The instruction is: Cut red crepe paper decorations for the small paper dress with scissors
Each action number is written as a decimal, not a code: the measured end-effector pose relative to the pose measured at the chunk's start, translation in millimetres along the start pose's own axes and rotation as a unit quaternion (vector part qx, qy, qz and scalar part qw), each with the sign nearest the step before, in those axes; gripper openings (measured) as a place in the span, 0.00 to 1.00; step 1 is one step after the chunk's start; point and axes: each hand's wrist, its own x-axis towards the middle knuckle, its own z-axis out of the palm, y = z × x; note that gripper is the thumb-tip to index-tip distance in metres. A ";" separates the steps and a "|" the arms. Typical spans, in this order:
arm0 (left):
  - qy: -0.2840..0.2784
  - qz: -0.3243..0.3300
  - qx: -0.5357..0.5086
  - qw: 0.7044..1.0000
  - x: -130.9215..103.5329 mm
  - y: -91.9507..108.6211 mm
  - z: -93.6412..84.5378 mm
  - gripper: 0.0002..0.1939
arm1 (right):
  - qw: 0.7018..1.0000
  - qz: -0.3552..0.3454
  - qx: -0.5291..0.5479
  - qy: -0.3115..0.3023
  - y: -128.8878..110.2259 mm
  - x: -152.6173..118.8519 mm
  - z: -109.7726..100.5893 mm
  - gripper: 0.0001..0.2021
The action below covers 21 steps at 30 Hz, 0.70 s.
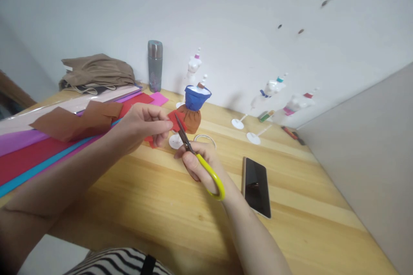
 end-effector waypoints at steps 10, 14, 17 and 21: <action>0.009 0.003 -0.002 1.000 -0.2 1.7 0.3 0.10 | 1.000 0.003 -0.001 -0.004 4.0 -1.5 -2.5 0.27; 0.014 -0.001 0.012 1.000 1.1 0.5 -0.6 0.10 | 1.000 -0.005 0.003 -0.004 9.3 -0.7 -3.1 0.27; 0.012 0.002 0.013 1.000 1.0 0.1 -0.6 0.10 | 1.000 -0.008 0.000 -0.007 9.5 -0.1 -3.3 0.27; 0.008 0.004 0.008 1.000 0.2 -1.1 -0.8 0.10 | 1.000 0.001 -0.004 -0.003 4.9 -0.8 -2.6 0.28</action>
